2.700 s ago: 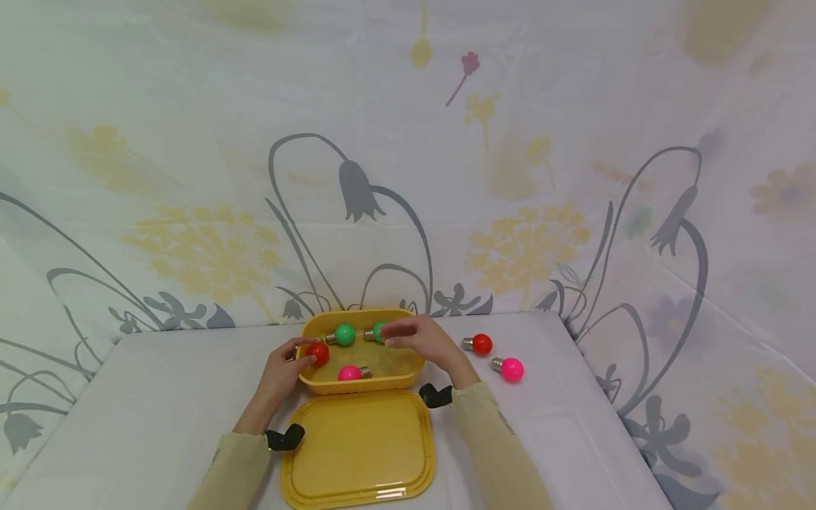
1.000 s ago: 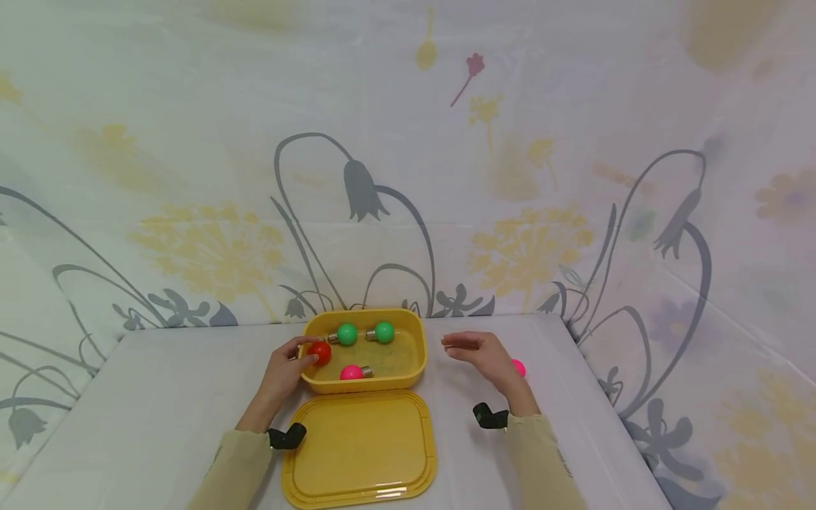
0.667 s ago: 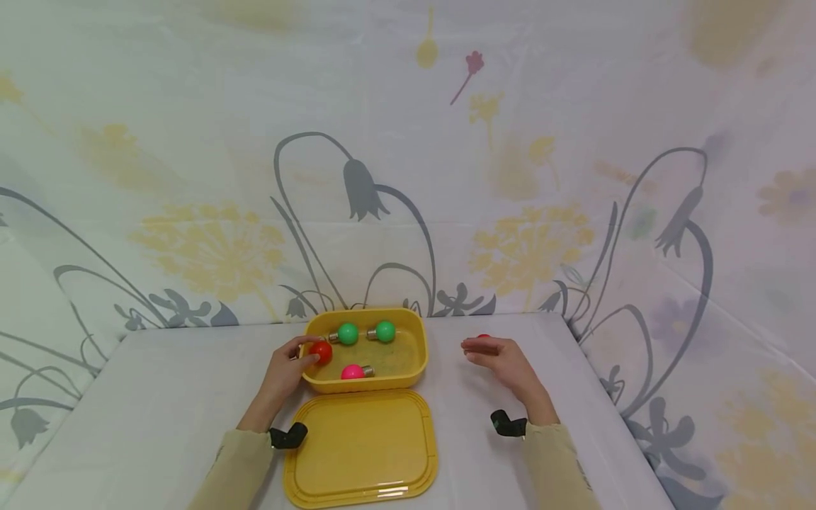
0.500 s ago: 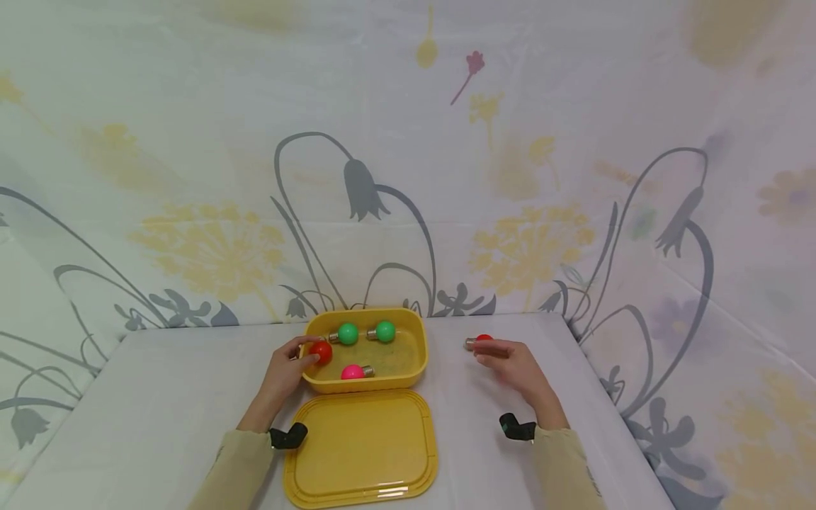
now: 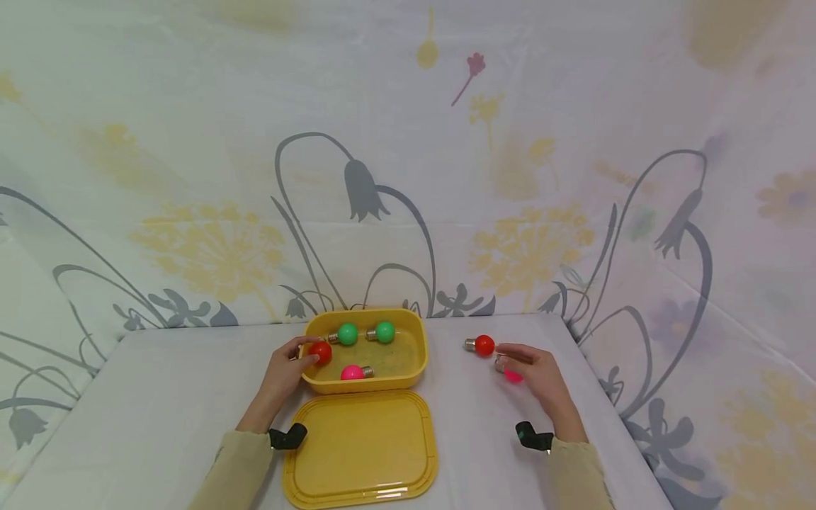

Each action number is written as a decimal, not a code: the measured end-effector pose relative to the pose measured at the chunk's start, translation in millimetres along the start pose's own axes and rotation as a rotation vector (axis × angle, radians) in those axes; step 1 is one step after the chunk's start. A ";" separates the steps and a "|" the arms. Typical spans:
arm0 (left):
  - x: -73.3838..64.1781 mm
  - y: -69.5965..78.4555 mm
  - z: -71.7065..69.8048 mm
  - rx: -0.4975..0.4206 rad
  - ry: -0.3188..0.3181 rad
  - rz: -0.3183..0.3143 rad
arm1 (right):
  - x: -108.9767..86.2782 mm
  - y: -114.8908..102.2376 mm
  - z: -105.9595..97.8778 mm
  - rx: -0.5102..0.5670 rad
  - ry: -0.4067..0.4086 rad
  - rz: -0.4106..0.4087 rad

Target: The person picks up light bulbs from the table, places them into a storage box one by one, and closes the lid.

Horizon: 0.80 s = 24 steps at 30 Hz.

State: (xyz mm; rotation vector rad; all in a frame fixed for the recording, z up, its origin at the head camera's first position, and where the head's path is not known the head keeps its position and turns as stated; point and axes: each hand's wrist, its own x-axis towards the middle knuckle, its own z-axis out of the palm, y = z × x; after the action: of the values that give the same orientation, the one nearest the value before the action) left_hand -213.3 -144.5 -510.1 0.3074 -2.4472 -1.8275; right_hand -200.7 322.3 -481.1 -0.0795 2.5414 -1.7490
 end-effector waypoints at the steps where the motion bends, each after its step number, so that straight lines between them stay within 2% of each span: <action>1: 0.0 0.0 0.0 0.001 -0.002 0.000 | -1.1 0.5 -1.3 -0.010 0.012 0.002; 11: 1.1 -0.1 0.8 0.001 -0.006 0.002 | -9.2 9.7 -7.9 -0.047 0.185 0.008; 15: 0.7 -0.7 0.8 0.003 -0.003 0.008 | -11.7 12.4 -7.5 -0.121 0.239 0.037; 19: 0.2 -0.6 0.3 0.000 -0.005 0.003 | -13.1 15.0 -5.3 -0.185 0.252 0.065; 24: 0.2 -1.2 -0.5 0.000 -0.005 0.000 | -11.7 21.7 -2.0 -0.185 0.226 0.061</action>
State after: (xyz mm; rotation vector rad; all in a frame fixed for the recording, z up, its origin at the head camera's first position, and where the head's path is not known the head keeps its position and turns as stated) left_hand -213.3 -145.4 -511.1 0.3023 -2.4501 -1.8312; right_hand -189.4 332.7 -500.4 0.1966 2.8249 -1.5788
